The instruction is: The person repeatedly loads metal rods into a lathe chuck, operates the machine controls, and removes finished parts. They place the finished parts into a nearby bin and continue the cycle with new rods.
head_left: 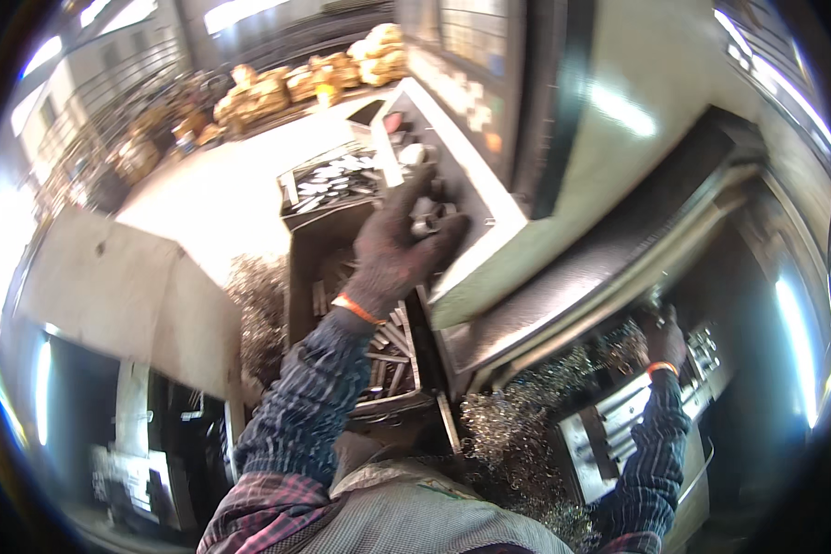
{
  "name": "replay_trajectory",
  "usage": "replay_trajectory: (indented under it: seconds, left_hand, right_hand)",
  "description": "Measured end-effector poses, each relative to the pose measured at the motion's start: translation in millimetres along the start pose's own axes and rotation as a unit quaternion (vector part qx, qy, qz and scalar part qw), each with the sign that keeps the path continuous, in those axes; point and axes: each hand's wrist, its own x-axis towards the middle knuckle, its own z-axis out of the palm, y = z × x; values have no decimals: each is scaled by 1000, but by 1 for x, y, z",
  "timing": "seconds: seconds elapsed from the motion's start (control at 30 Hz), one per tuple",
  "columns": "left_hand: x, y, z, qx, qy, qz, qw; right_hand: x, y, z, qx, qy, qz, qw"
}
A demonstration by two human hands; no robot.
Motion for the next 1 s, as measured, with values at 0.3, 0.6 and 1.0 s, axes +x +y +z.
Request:
replay_trajectory:
  seconds: [0.3,0.6,1.0]
  left_hand:
    - [-8,1,0,135,56,153,977]
    - [-7,3,-17,250,-40,109,961]
    - [-164,6,-161,92,-187,-20,978]
  right_hand:
    - [6,42,24,57,2,-130,990]
    - [-83,-37,-73,334,73,-178,923]
    - [-324,-258,-104,338,-110,-524,774]
